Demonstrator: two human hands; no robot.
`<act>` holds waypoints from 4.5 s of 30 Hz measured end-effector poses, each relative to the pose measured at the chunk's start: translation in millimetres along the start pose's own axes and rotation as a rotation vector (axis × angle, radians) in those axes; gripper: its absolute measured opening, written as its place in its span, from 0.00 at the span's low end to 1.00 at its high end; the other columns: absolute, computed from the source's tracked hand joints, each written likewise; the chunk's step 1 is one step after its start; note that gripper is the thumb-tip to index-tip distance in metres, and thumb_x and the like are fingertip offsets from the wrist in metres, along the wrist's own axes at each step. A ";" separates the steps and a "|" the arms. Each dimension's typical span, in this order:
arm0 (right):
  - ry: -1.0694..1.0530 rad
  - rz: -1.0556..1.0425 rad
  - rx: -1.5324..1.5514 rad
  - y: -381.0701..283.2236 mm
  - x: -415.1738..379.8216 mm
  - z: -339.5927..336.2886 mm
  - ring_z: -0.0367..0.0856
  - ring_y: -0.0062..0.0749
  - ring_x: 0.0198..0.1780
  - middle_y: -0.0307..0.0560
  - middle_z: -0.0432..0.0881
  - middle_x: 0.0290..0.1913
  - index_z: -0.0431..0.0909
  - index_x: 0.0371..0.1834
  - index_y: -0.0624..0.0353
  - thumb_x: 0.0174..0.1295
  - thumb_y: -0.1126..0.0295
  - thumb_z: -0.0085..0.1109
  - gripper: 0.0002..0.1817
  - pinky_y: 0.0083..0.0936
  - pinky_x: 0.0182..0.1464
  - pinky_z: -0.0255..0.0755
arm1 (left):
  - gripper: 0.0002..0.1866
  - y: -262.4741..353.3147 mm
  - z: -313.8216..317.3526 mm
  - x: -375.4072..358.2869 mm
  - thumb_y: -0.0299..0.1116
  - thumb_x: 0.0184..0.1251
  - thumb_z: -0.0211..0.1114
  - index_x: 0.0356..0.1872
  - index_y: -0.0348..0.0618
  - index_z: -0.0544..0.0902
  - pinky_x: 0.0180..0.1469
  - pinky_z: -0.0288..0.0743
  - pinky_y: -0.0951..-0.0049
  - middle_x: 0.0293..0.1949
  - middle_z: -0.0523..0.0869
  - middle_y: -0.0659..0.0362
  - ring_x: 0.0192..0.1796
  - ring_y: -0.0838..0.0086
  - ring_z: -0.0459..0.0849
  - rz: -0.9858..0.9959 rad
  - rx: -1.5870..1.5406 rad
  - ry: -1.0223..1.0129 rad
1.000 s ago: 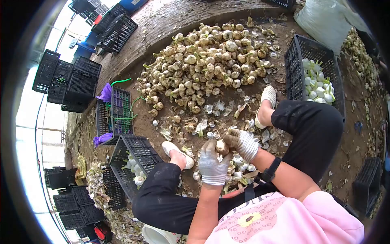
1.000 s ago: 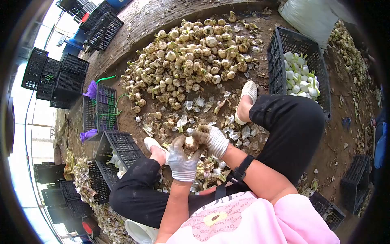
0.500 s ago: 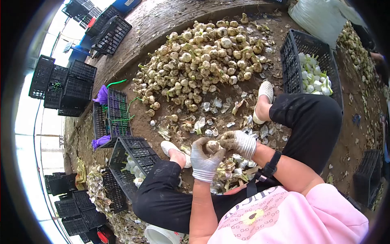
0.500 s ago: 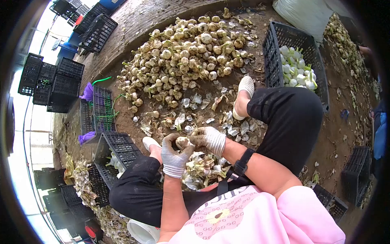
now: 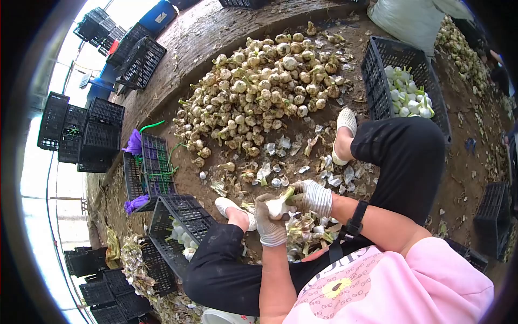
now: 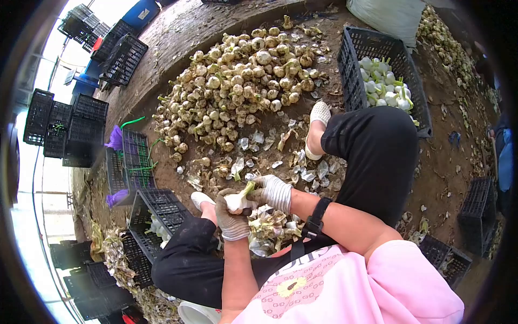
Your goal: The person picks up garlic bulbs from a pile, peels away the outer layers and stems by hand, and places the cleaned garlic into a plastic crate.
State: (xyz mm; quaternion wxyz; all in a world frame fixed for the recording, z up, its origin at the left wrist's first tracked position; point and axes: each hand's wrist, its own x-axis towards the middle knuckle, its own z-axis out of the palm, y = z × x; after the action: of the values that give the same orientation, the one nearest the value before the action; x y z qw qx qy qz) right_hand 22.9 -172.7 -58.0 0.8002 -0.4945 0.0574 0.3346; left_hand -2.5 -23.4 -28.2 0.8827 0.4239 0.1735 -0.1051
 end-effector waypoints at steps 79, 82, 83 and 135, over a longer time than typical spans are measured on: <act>-0.020 0.054 0.570 -17.6 -16.4 -19.5 0.80 0.28 0.24 0.53 0.83 0.32 0.77 0.42 0.57 0.48 0.30 0.49 0.38 0.18 0.23 0.74 | 0.09 -9.0 -83.8 43.4 0.35 0.57 0.66 0.31 0.40 0.81 0.36 0.76 0.74 0.28 0.83 0.57 0.36 0.70 0.83 0.204 0.820 0.030; 0.019 -0.010 0.633 -18.1 -18.8 -36.4 0.79 0.29 0.24 0.53 0.83 0.35 0.77 0.42 0.59 0.51 0.33 0.51 0.36 0.19 0.21 0.72 | 0.14 -14.5 -33.7 16.0 0.37 0.47 0.72 0.32 0.38 0.82 0.36 0.74 0.73 0.31 0.83 0.54 0.31 0.71 0.80 0.037 1.507 -0.181; 0.007 -0.040 0.650 -20.4 -17.7 -45.6 0.79 0.28 0.24 0.53 0.83 0.37 0.76 0.43 0.59 0.52 0.34 0.51 0.36 0.19 0.21 0.72 | 0.14 -11.3 -19.9 12.6 0.40 0.49 0.70 0.30 0.38 0.83 0.36 0.74 0.71 0.31 0.83 0.52 0.31 0.68 0.81 0.080 1.589 -0.252; 0.064 0.096 0.460 -13.1 -11.6 -25.1 0.82 0.28 0.36 0.42 0.82 0.37 0.77 0.45 0.60 0.57 0.64 0.63 0.16 0.23 0.34 0.78 | 0.32 -8.3 31.2 0.0 0.23 0.37 0.72 0.51 0.39 0.74 0.51 0.71 0.64 0.44 0.76 0.49 0.47 0.55 0.76 0.779 1.559 -0.097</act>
State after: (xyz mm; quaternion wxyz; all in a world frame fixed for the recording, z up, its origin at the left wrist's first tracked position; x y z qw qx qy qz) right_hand 27.7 -202.8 -55.9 0.8728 -0.3062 0.1809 0.3343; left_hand 1.6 -53.0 -16.0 0.3208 0.9313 -0.1427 0.0974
